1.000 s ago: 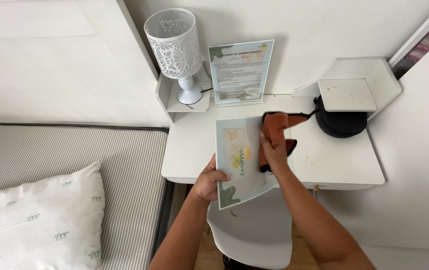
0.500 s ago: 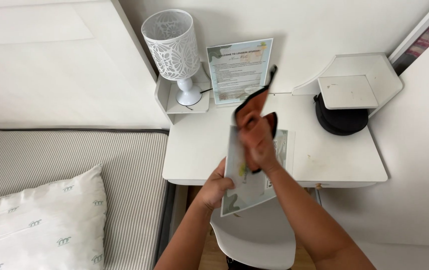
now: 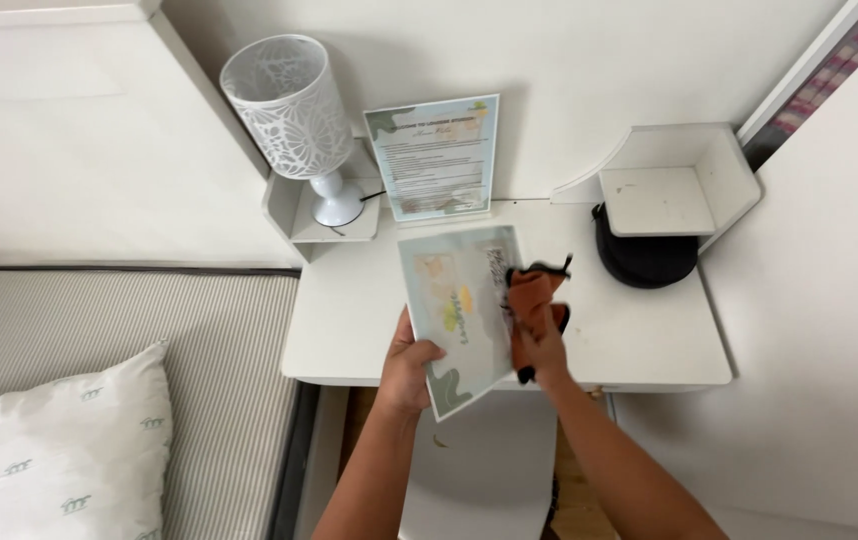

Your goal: The person wipes a white desk and a wardrobe shelf using a cloth. They move two framed signs and a vase of flowers to clean the surfaces underneath, then return the items to the desk. The person also wipes the inside of the wardrobe.

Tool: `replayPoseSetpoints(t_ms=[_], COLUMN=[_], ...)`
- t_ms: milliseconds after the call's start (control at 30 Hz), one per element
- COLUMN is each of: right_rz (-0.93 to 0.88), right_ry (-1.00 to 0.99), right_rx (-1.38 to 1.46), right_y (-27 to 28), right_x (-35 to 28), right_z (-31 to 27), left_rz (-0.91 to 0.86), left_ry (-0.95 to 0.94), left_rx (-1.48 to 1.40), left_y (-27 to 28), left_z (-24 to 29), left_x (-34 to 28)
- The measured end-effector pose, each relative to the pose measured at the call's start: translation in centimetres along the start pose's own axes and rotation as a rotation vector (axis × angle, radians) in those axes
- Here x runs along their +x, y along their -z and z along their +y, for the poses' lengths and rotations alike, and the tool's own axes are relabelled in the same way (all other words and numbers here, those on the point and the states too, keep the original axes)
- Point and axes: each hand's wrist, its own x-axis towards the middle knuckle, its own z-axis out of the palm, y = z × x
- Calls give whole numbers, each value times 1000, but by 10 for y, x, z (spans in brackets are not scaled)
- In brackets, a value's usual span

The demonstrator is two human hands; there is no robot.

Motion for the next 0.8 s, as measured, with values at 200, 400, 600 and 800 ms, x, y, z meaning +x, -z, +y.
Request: replayPoseSetpoints(t_ms=[200, 400, 600, 800], right_rz=[-194, -113, 152, 98], right_ry=[-297, -91, 123, -9], right_rx=[62, 341, 168, 93], right_y=[32, 85, 112, 118], right_x=[-51, -16, 66, 152], right_z=[-5, -100, -98, -73], left_rz=[90, 404, 674, 712], left_ry=[-185, -235, -65, 174], left_rx=[-55, 40, 133, 145], left_y=[-52, -144, -216, -249], left_z=[-42, -75, -74, -25], left_x=[71, 140, 204, 217])
